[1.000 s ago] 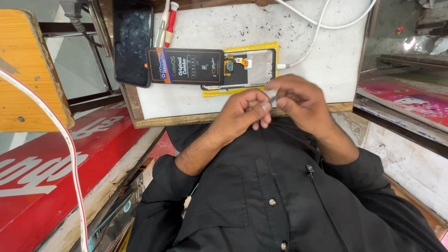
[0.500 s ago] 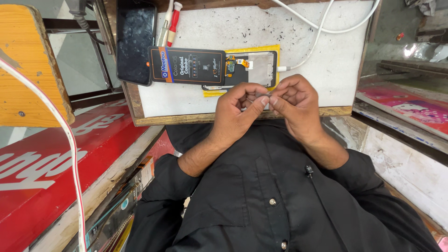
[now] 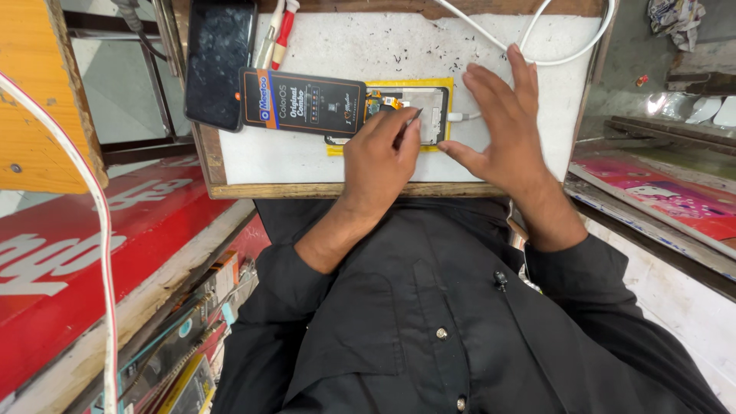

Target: The person applies adhesive to the internal frame of a disassembled smartphone, then places the back cover onto the device and presses it into place. They connect a charging cable to the phone and later remove the back cover again to adjust internal components before reattaching it.

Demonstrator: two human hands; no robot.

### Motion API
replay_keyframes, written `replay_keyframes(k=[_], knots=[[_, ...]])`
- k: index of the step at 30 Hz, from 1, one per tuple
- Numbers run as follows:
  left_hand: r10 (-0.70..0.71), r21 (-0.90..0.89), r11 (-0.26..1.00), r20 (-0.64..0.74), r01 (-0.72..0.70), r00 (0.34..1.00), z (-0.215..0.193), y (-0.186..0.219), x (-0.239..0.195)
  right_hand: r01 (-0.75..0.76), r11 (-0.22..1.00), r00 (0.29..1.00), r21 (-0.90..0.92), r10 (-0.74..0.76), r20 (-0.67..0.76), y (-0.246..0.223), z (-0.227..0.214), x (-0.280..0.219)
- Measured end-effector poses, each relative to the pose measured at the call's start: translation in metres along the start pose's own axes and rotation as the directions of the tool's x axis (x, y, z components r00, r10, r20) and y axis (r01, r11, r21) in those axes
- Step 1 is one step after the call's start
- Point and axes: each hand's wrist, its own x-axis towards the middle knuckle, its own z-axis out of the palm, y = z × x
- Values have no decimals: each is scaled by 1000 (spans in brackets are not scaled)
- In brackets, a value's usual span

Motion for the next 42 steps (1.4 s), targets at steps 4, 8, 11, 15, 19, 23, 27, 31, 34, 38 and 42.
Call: replay_keyframes(k=[4, 8, 11, 15, 19, 23, 27, 31, 34, 38, 42], knots=[[19, 105, 994, -38, -15, 999, 22, -4, 10, -4, 996, 994, -90, 14, 108, 6, 10, 7], [33, 224, 975, -99, -10, 995, 32, -11, 14, -7, 993, 994, -115, 20, 112, 9, 15, 3], [20, 259, 966, -123, 12, 992, 36, -13, 14, 13, 994, 996, -107, -4, 91, 12, 16, 3], [25, 291, 956, -165, 25, 986, 41, -13, 14, 9, 994, 997, -105, -1, 81, 13, 18, 3], [24, 299, 954, -178, 30, 984, 43, -13, 13, 6, 994, 997, -113, 3, 81, 12, 17, 1], [8, 304, 952, -170, 45, 985, 43, -15, 13, 24, 993, 998, -115, -17, 64, 15, 19, -1], [28, 375, 926, -160, 35, 987, 60, -13, 13, 16, 995, 999, -102, -11, 47, 20, 23, -2], [75, 389, 920, -80, -38, 994, 78, -5, 15, 6, 991, 1000, -134, -2, 28, 17, 22, -1], [71, 385, 923, -114, -22, 991, 70, -7, 18, -19, 994, 998, -106, 25, 55, 16, 18, 0], [40, 442, 896, -162, 36, 986, 50, -17, 19, -3, 996, 998, -88, 9, 67, 16, 21, -1], [30, 429, 902, -162, 43, 986, 49, -13, 22, -3, 993, 997, -116, 11, 74, 15, 21, 1]])
